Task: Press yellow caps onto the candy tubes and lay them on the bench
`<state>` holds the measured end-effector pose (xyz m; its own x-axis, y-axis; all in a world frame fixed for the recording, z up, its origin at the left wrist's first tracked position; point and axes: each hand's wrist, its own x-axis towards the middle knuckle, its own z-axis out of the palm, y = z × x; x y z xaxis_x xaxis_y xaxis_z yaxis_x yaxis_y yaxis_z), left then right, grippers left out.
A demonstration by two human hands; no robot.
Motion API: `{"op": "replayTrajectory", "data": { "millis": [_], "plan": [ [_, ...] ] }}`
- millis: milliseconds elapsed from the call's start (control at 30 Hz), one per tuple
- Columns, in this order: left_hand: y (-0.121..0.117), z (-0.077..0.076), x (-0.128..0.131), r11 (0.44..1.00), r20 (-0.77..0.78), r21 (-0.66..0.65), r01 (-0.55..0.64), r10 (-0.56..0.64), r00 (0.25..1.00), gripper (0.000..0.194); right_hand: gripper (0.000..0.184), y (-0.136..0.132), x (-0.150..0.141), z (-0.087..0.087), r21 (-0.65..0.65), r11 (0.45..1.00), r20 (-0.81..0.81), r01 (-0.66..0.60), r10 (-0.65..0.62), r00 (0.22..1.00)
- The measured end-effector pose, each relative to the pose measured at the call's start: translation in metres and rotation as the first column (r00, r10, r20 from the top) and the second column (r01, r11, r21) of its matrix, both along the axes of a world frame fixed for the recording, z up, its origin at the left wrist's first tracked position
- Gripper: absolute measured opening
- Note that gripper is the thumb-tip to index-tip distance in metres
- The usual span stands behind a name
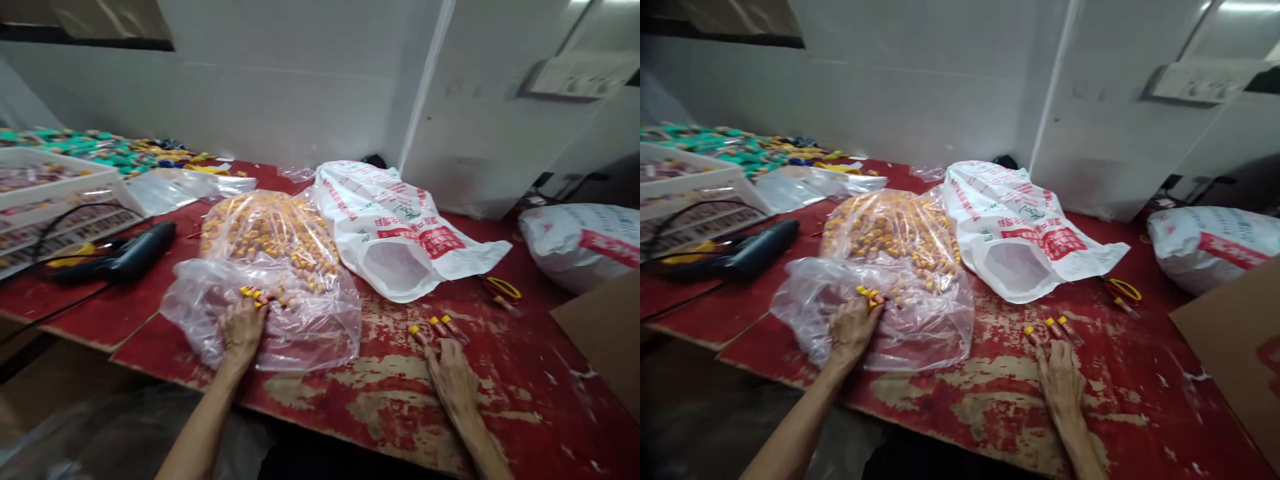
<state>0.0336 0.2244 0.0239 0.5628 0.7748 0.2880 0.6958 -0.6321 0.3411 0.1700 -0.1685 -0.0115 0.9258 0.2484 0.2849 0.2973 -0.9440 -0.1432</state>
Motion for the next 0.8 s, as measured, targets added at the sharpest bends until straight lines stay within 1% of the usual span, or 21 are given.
{"op": "replayTrajectory", "data": {
  "millis": [67, 100, 133, 233, 300, 367, 400, 467, 533, 567, 600, 633, 667, 700, 767, 800],
  "plan": [
    [0.006, -0.008, 0.003, 0.995, -0.161, 0.097, -0.001, 0.016, 0.987, 0.035, 0.028, 0.007, 0.005, 0.006, -0.011, 0.999, 0.015, -0.032, 0.032, 0.999],
    [0.008, -0.012, 0.003, 0.990, -0.208, 0.142, 0.001, 0.029, 0.978, 0.037, 0.027, 0.012, 0.010, 0.010, 0.007, 0.998, 0.001, -0.061, 0.061, 0.998],
    [0.009, -0.014, 0.003, 0.985, -0.224, 0.174, -0.001, 0.041, 0.974, 0.038, 0.026, 0.019, 0.017, 0.016, 0.031, 0.995, -0.020, -0.091, 0.091, 0.996],
    [0.013, -0.018, 0.003, 0.974, -0.229, 0.225, -0.029, 0.082, 0.970, 0.040, 0.024, 0.047, 0.049, 0.032, 0.072, 0.986, -0.079, -0.150, 0.156, 0.985],
    [0.018, -0.019, 0.004, 0.976, -0.212, 0.215, -0.031, 0.078, 0.974, 0.037, 0.026, 0.074, 0.077, 0.041, 0.076, 0.986, -0.087, -0.148, 0.154, 0.984],
    [0.022, -0.020, 0.004, 0.982, -0.132, 0.183, -0.034, 0.059, 0.989, 0.033, 0.027, 0.103, 0.107, 0.046, 0.082, 0.989, -0.106, -0.121, 0.129, 0.986],
    [0.023, -0.020, 0.002, 0.985, -0.056, 0.163, -0.054, 0.064, 0.996, 0.032, 0.027, 0.116, 0.121, 0.047, 0.085, 0.991, -0.118, -0.104, 0.114, 0.987],
    [0.019, -0.020, -0.003, 0.988, 0.160, 0.091, -0.128, 0.112, 0.981, 0.031, 0.027, 0.139, 0.145, 0.047, 0.091, 0.993, -0.145, -0.068, 0.081, 0.986],
    [0.006, -0.016, -0.012, 0.980, 0.381, -0.048, -0.193, 0.196, 0.903, 0.036, 0.028, 0.156, 0.164, 0.043, 0.097, 0.994, -0.173, -0.040, 0.056, 0.983],
    [-0.003, -0.015, -0.017, 0.972, 0.459, -0.140, -0.187, 0.231, 0.858, 0.037, 0.029, 0.162, 0.171, 0.041, 0.100, 0.995, -0.189, -0.029, 0.048, 0.981],
    [-0.015, -0.013, -0.022, 0.958, 0.515, -0.243, -0.150, 0.259, 0.817, 0.038, 0.029, 0.167, 0.177, 0.038, 0.104, 0.994, -0.204, -0.021, 0.042, 0.978],
    [-0.028, -0.012, -0.027, 0.934, 0.552, -0.348, -0.078, 0.271, 0.789, 0.038, 0.029, 0.171, 0.182, 0.036, 0.109, 0.994, -0.219, -0.015, 0.039, 0.975],
    [-0.041, -0.012, -0.030, 0.895, 0.579, -0.446, 0.016, 0.274, 0.768, 0.038, 0.028, 0.174, 0.186, 0.035, 0.117, 0.993, -0.233, -0.011, 0.038, 0.972],
    [-0.054, -0.014, -0.033, 0.844, 0.601, -0.524, 0.112, 0.274, 0.751, 0.038, 0.027, 0.175, 0.188, 0.035, 0.129, 0.992, -0.245, -0.007, 0.039, 0.969],
    [-0.077, -0.019, -0.035, 0.739, 0.654, -0.616, 0.274, 0.285, 0.701, 0.037, 0.027, 0.172, 0.189, 0.037, 0.167, 0.986, -0.250, -0.008, 0.050, 0.967],
    [-0.086, -0.021, -0.035, 0.701, 0.677, -0.633, 0.329, 0.296, 0.673, 0.035, 0.029, 0.169, 0.187, 0.041, 0.192, 0.981, -0.244, -0.013, 0.060, 0.968]
  ]
}}
